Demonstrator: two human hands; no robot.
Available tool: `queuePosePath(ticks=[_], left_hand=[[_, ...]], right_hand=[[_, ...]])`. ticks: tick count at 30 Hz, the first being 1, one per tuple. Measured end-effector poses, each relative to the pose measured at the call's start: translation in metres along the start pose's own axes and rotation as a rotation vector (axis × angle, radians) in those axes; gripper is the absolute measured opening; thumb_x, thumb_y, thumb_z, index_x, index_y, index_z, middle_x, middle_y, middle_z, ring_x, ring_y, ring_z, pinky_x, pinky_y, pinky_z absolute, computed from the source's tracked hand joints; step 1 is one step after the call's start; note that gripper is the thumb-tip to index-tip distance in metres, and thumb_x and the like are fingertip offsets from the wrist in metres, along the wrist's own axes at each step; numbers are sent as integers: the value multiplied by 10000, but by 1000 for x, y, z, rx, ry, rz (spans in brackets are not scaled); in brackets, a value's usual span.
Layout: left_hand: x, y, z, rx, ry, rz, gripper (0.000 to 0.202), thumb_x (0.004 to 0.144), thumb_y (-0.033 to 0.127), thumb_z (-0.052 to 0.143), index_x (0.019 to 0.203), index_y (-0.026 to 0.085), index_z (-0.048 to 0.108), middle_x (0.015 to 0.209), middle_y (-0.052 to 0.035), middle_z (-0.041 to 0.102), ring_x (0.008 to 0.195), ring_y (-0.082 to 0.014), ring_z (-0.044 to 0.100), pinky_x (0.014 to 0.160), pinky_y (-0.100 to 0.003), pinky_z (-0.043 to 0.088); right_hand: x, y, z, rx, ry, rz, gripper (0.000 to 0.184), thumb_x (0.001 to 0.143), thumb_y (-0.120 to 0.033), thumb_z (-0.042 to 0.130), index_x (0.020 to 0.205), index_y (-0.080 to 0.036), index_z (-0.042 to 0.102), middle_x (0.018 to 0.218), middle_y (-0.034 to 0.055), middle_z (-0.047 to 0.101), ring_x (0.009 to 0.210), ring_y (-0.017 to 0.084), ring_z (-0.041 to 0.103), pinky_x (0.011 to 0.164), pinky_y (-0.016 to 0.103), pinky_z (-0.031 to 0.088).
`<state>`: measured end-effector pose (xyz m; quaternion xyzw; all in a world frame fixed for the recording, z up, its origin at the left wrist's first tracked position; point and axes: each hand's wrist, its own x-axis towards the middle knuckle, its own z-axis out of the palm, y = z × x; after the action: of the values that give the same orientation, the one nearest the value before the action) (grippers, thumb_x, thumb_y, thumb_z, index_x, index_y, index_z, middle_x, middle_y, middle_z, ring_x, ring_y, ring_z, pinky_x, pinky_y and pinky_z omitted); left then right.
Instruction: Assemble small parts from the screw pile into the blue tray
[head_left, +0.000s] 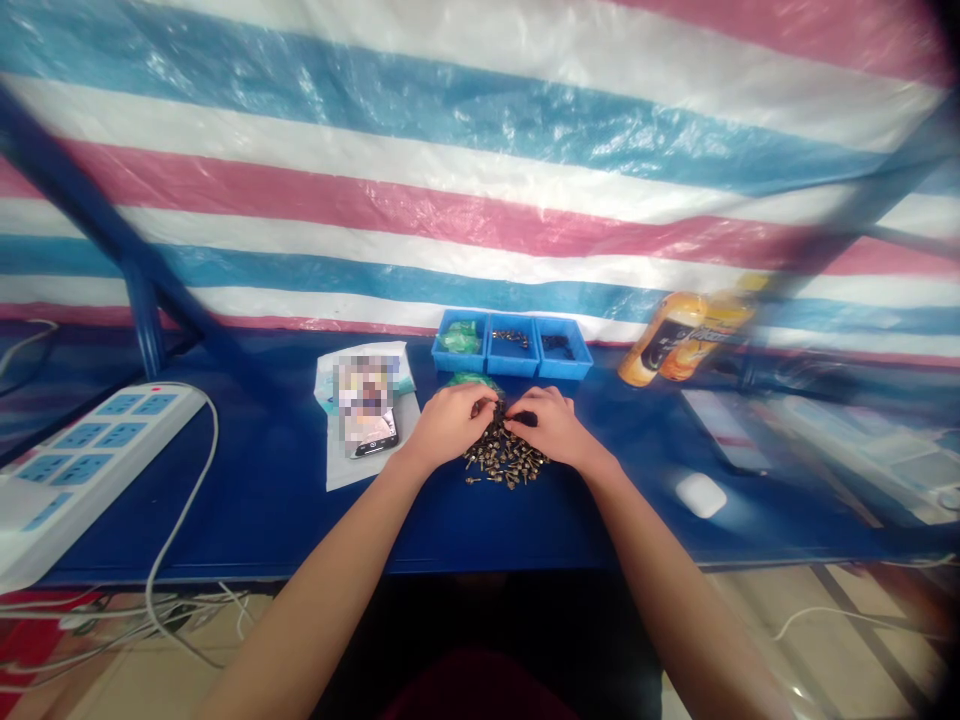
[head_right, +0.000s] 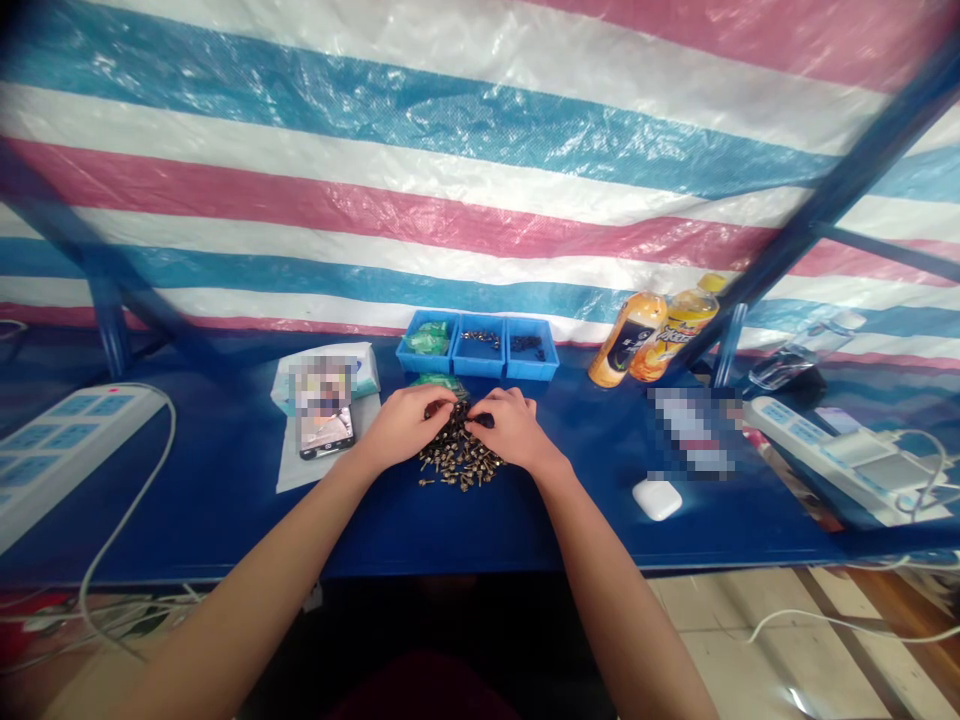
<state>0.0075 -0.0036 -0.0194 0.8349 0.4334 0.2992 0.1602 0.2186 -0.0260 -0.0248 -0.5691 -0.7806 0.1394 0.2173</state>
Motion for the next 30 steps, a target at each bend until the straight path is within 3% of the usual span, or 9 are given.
queuePosePath(ticks=[6,12,20,30], left_hand=[[0,1,-1,-10,3,9,204,919,257,509,984,266,702,1019,5,746,864,-188,678,793,-304,501],[0,0,0,-9,0,0,206,924,266,504,989,267,699,1017,3,744,848,-184,676,787,-302,505],[0,0,0,-10,-3,7,211,918,255,502,991,267,700,1015,2,744,841,-184,677,791,-304,504],[-1,4,-3,-18,-1,0,218,917,247,511,998,268,712,1025,-7,748,878,-195,685,799,-305,512]], right_hand=[[1,-4,0,3,35,8,131,875,-310,626,897,-304,755,985,30,696,984,241,542,828,396,319],[1,-4,0,-17,17,23,139,869,-381,642,928,-346,763,988,21,698,981,251,541,815,390,328],[1,-4,0,-1,25,2,127,850,-312,639,884,-310,761,981,28,699,969,241,547,840,395,341],[1,-1,1,5,45,97,180,819,-471,680,815,-311,761,958,42,683,1014,287,519,816,403,331]])
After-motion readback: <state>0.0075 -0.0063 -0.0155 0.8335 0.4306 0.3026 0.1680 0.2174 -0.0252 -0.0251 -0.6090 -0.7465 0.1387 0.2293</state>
